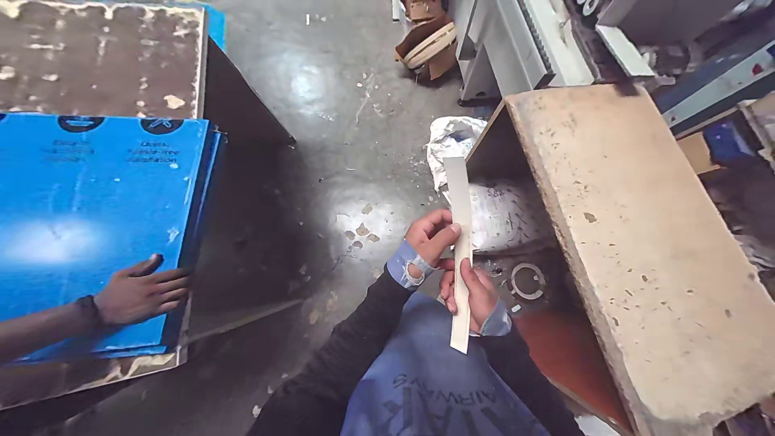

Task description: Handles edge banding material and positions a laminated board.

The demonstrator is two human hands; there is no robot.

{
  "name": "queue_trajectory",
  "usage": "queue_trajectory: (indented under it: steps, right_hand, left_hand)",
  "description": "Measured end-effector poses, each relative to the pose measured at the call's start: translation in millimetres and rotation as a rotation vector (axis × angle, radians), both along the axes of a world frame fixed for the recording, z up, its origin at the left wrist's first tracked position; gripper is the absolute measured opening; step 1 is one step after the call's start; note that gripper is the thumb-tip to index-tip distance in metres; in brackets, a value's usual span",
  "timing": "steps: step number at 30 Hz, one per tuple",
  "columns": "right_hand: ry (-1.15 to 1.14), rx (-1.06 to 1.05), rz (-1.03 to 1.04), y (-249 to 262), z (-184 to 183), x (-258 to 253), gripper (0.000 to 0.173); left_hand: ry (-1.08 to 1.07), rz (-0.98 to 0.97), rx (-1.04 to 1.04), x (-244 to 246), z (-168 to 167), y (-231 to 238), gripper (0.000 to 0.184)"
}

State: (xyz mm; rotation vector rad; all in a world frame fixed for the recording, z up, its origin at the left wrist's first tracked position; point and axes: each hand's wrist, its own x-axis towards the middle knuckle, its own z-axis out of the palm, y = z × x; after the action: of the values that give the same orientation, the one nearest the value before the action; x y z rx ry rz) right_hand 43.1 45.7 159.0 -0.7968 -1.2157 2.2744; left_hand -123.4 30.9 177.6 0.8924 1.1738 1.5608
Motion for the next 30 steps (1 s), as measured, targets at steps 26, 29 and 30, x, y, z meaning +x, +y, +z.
queue_trajectory:
  steps: [26,29,30]
  right_hand:
    - [0.242,-0.177,-0.105,0.6,0.2,38.3,0.043]
    - [0.265,-0.216,-0.093,2.3,-2.9,41.4,0.043]
    - [0.262,-0.231,-0.095,2.6,-3.1,42.1,0.044]
  left_hand:
    - [-0.436,-0.060,-0.012,77.6,33.2,25.6,0.020]
    - [-0.422,-0.047,-0.006,81.5,29.7,26.8,0.020]
    - [-0.409,-0.047,0.007,82.4,27.7,27.1,0.020]
